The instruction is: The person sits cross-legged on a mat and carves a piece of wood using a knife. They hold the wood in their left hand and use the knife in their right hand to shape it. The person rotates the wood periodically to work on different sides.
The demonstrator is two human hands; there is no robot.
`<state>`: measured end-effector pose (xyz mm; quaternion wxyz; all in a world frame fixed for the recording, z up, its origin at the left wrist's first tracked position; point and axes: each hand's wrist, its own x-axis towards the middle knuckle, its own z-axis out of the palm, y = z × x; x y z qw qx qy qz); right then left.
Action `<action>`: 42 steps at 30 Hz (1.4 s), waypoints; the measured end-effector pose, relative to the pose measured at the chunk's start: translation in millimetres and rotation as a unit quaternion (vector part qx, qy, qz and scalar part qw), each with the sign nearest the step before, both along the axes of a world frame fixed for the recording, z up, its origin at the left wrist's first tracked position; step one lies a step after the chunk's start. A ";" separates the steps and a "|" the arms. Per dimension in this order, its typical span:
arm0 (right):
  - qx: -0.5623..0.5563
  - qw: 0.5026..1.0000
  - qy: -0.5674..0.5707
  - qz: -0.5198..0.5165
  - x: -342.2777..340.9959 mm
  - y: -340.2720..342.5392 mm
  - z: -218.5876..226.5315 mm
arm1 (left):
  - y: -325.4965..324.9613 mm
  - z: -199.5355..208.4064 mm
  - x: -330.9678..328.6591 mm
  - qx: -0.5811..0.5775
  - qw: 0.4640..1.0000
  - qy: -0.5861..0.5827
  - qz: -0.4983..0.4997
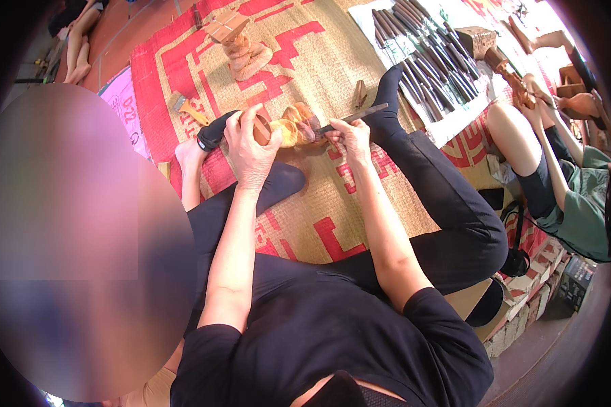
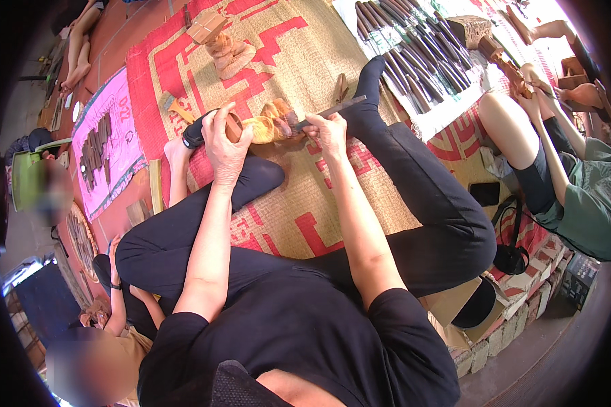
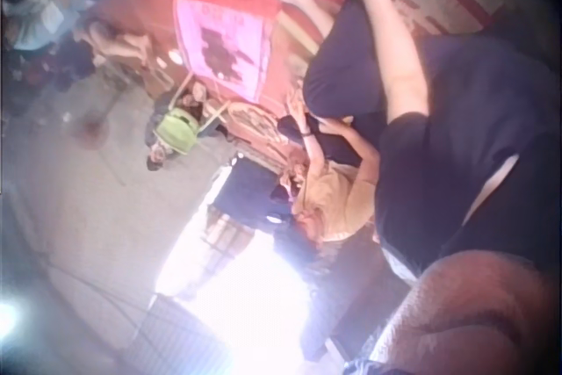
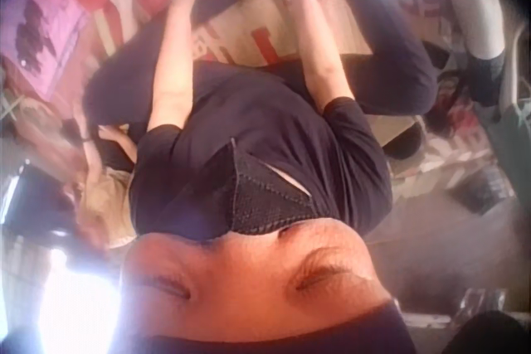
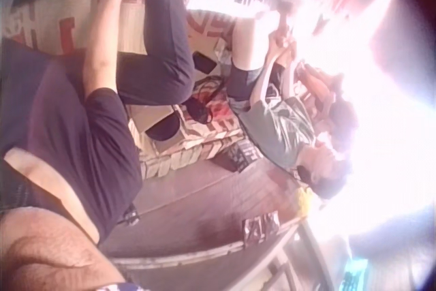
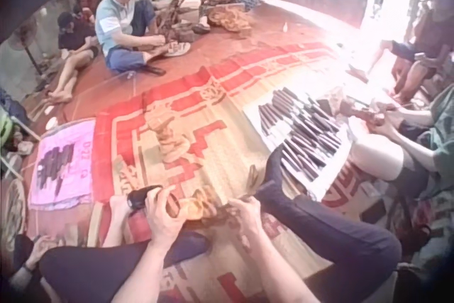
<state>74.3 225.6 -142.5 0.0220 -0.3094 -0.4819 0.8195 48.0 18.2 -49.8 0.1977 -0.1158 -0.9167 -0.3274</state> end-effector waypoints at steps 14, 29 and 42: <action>0.052 0.995 -0.007 0.085 -3.7 -4.4 4.5 | -15.4 -14.0 4.2 0.040 0.999 0.006 -0.005; -0.021 0.998 -0.027 -0.057 -9.3 -7.2 4.6 | -15.4 -10.9 7.1 0.037 0.999 0.010 -0.031; -0.024 0.999 -0.013 -0.035 -7.5 -2.4 -1.6 | -20.6 -15.5 4.7 0.063 0.998 0.005 -0.029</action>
